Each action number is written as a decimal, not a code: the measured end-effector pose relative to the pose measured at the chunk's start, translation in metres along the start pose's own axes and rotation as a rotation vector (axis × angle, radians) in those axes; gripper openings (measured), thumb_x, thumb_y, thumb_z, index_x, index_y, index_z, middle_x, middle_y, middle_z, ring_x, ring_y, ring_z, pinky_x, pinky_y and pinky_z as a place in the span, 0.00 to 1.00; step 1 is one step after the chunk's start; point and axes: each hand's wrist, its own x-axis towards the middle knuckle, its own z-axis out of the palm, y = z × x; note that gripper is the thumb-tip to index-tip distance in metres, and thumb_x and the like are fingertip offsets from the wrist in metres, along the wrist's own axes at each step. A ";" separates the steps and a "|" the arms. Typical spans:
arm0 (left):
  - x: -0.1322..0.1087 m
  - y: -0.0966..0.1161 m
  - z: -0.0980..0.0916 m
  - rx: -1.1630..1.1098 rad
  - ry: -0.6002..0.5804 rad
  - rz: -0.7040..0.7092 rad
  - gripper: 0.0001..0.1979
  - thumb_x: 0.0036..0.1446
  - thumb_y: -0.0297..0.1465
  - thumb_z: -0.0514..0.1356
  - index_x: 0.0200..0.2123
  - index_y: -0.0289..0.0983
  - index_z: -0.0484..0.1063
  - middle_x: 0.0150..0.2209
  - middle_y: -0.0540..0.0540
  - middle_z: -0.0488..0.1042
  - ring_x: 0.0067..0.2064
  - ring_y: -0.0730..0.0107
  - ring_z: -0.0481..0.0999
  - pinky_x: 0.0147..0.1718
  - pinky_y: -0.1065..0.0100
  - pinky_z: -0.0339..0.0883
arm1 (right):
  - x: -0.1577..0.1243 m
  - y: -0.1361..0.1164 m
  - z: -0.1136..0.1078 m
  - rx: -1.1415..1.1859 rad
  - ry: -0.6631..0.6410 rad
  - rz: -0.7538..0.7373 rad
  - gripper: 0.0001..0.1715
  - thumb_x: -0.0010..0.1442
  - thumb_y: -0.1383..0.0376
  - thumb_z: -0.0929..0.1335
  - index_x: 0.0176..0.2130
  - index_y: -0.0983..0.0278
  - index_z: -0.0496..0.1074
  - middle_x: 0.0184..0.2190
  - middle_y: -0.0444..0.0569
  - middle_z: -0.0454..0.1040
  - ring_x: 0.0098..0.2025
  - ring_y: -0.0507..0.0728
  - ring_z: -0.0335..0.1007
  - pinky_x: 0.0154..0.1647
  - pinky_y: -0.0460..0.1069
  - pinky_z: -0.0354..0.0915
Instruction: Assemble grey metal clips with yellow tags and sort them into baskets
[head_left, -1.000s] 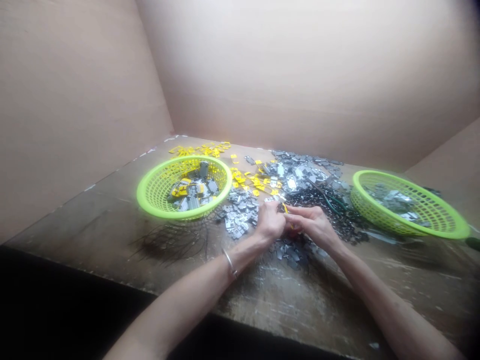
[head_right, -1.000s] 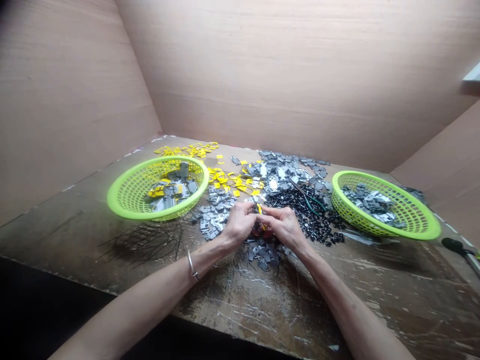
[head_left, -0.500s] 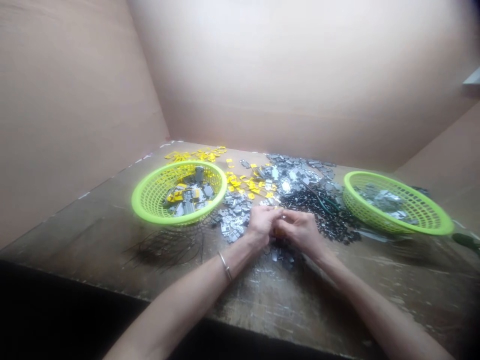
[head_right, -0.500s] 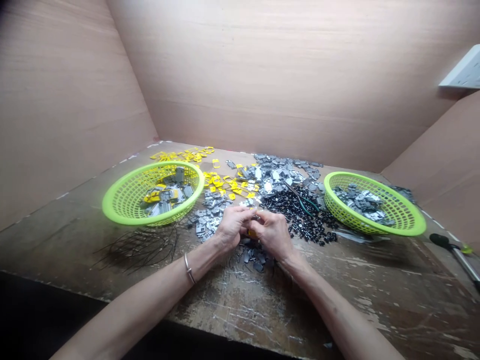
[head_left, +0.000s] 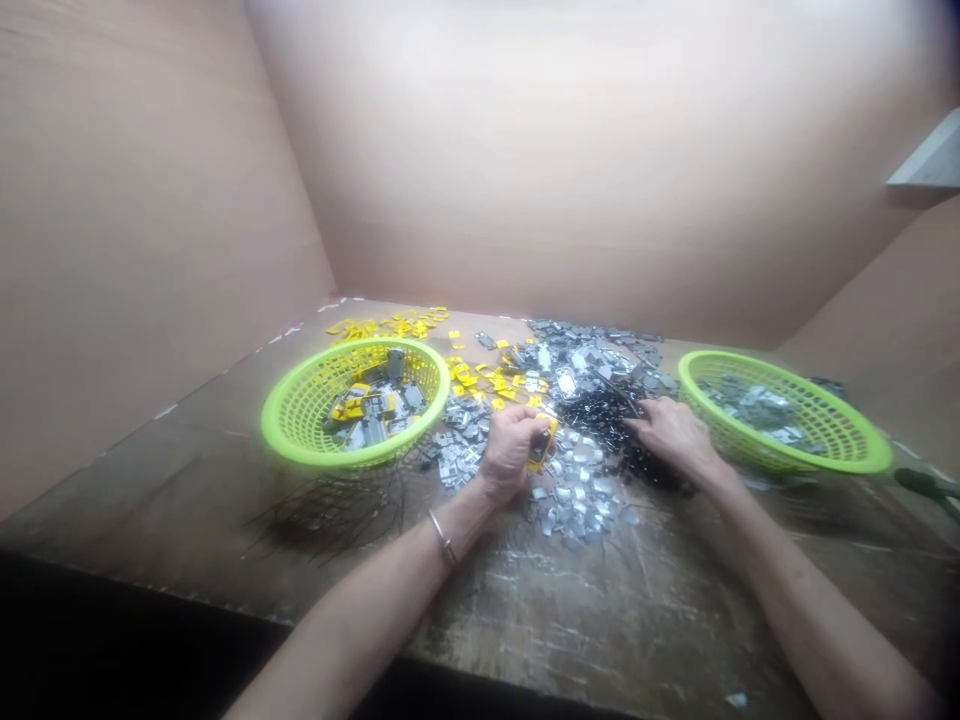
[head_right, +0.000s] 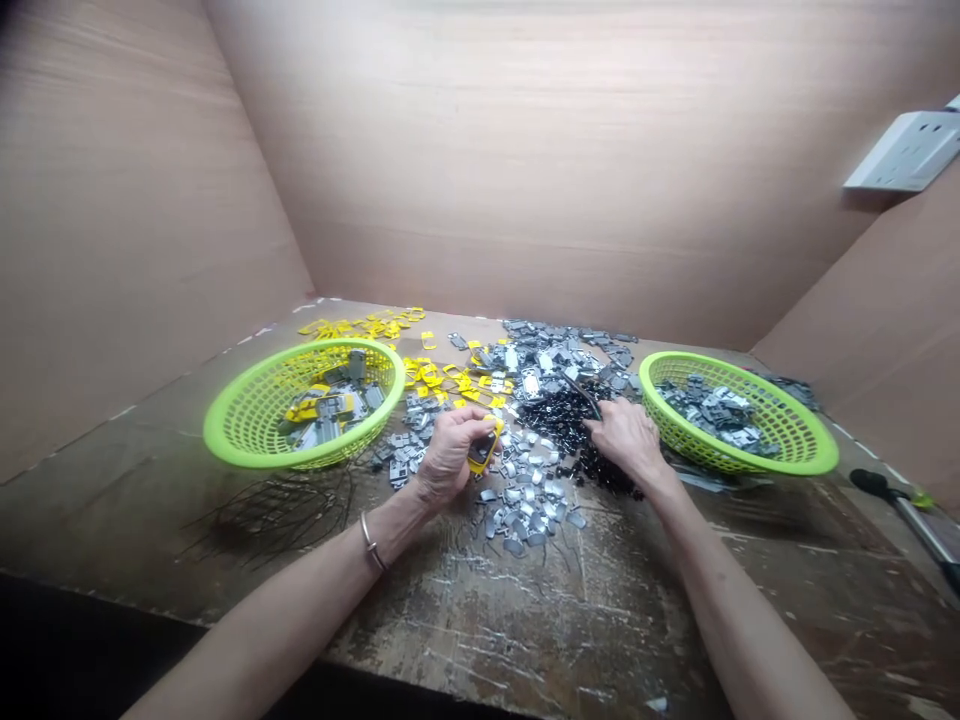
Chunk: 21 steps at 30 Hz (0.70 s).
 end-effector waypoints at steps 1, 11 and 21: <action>0.000 0.001 0.000 -0.005 -0.022 -0.011 0.07 0.38 0.31 0.56 0.21 0.33 0.62 0.13 0.51 0.64 0.11 0.80 0.58 0.09 0.76 0.49 | -0.003 -0.001 -0.002 0.044 0.051 -0.041 0.19 0.50 0.57 0.60 0.36 0.67 0.68 0.33 0.56 0.68 0.36 0.62 0.63 0.32 0.55 0.60; 0.000 -0.018 0.006 -0.049 0.026 0.070 0.02 0.35 0.23 0.57 0.17 0.29 0.65 0.16 0.51 0.64 0.19 0.82 0.61 0.19 0.77 0.54 | -0.065 -0.074 -0.010 0.428 0.158 -0.606 0.24 0.45 0.57 0.65 0.42 0.65 0.64 0.38 0.53 0.64 0.39 0.57 0.61 0.35 0.50 0.62; 0.000 -0.009 0.006 -0.097 -0.089 -0.088 0.04 0.36 0.24 0.57 0.20 0.28 0.67 0.19 0.47 0.66 0.20 0.79 0.63 0.17 0.75 0.54 | -0.062 -0.058 -0.005 0.511 0.081 -0.669 0.25 0.49 0.61 0.63 0.47 0.64 0.60 0.43 0.52 0.66 0.42 0.56 0.62 0.42 0.50 0.60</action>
